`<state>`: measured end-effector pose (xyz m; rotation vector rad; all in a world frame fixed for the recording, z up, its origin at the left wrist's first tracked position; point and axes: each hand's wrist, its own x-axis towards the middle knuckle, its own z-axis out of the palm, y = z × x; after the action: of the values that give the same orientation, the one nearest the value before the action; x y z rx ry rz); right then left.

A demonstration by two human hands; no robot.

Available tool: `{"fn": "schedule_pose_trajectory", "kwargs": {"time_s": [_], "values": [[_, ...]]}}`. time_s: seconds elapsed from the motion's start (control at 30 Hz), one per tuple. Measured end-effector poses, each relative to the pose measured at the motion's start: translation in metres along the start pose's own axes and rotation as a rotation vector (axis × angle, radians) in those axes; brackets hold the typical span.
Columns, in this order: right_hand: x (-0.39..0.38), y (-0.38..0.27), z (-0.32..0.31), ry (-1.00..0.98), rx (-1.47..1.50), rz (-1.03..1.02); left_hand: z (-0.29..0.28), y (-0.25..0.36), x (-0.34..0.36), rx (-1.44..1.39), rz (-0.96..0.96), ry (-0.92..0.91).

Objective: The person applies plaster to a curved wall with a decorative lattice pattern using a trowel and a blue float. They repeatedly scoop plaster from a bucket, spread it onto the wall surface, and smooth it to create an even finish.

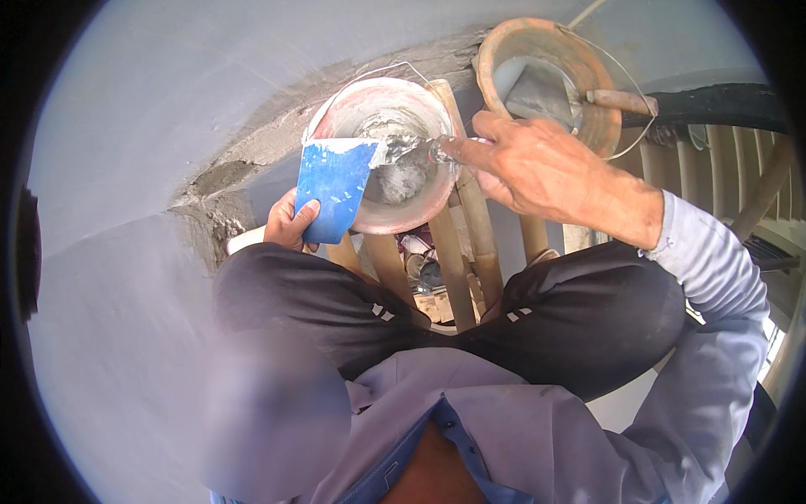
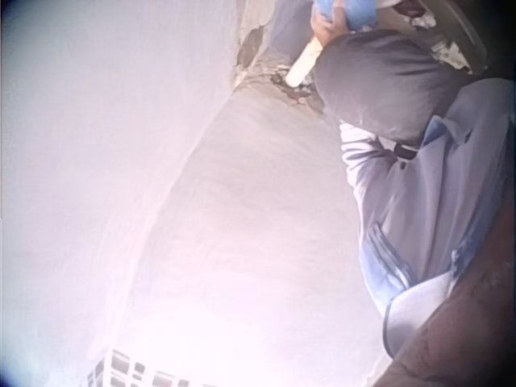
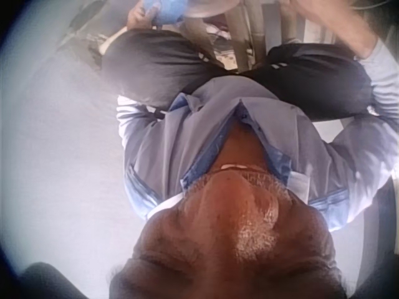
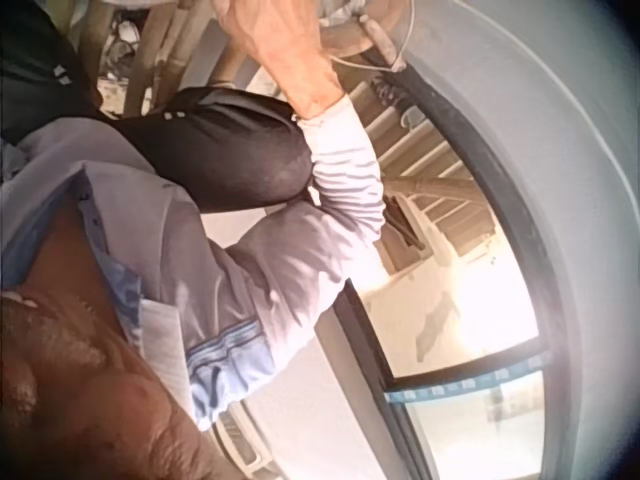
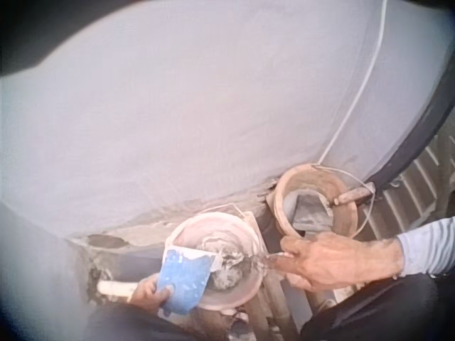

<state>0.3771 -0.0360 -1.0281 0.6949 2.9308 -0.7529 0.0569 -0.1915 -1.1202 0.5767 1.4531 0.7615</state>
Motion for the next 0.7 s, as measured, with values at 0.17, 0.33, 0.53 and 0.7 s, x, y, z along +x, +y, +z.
{"fn": "schedule_pose_trajectory", "kwargs": {"time_s": [0.17,0.33,0.53,0.7], "values": [[-0.003,0.001,0.004,0.027,-0.005,0.015,0.001,-0.001,-0.002,-0.034,0.008,-0.004],[0.0,0.006,0.006,0.006,0.023,0.003,0.001,0.0,-0.001,-0.036,0.021,-0.026],[0.004,0.014,0.009,-0.005,0.079,-0.026,-0.002,0.002,0.003,-0.085,-0.002,-0.116],[0.007,0.018,0.011,0.015,0.132,-0.058,0.006,0.01,-0.003,-0.164,-0.01,-0.137]]}}
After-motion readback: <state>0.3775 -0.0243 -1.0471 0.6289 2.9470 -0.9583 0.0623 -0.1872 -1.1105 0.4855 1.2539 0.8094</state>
